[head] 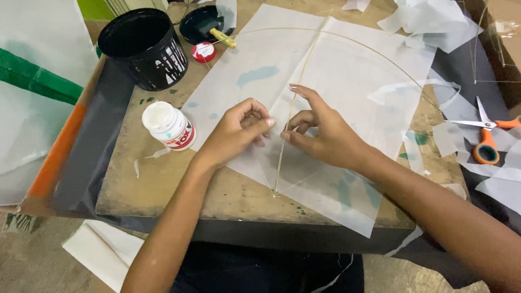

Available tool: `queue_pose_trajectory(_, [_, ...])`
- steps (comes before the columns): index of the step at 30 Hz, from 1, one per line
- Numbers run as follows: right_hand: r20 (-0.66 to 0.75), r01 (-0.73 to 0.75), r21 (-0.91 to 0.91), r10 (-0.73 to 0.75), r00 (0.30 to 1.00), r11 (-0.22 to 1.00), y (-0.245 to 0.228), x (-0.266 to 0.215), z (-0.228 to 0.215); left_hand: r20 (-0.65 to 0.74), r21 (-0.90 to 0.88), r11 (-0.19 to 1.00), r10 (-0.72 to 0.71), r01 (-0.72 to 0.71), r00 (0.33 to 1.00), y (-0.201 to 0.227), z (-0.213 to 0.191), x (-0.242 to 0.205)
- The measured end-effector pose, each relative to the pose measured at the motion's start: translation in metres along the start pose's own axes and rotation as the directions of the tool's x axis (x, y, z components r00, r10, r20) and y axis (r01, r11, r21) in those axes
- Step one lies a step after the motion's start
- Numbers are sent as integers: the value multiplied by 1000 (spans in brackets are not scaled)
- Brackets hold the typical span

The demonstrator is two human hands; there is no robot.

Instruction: Assembling a kite by applying glue to paper and attaching wooden frame sticks.

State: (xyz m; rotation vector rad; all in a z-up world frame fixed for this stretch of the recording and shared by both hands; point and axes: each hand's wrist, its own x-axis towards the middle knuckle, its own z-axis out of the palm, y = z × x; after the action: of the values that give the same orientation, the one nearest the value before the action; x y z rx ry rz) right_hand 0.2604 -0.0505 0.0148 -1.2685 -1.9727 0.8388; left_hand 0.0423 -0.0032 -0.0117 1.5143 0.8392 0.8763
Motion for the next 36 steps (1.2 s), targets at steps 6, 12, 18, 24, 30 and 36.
queue_pose_trajectory(6, [172, 53, -179, -22, 985, 982, -15, -2, -24, 185, 24, 985, -173, 172, 967, 20, 12, -10])
queue_pose_trajectory(12, [257, 27, -275, 46, 965, 961, -21, 0, -41, 211, -100, 974, -177, 201, 961, 15, 15, -13])
queue_pose_trajectory(18, [261, 164, -286, -88, 961, 944, -6, 2, -42, 249, -182, 967, -132, 180, 959, 8, 17, -12])
queue_pose_trajectory(24, [139, 412, -425, -392, 910, 806, -10, 2, -46, 165, -189, 972, -110, 141, 980, 1, 12, -10])
queue_pose_trajectory(30, [191, 426, -658, -409, 892, 621, 8, -3, -42, 117, -137, 982, -114, 129, 987, 3, 15, -9])
queue_pose_trajectory(36, [196, 398, -794, -425, 883, 460, 12, -4, -38, 95, -100, 988, -109, 118, 989, -7, 12, -3])
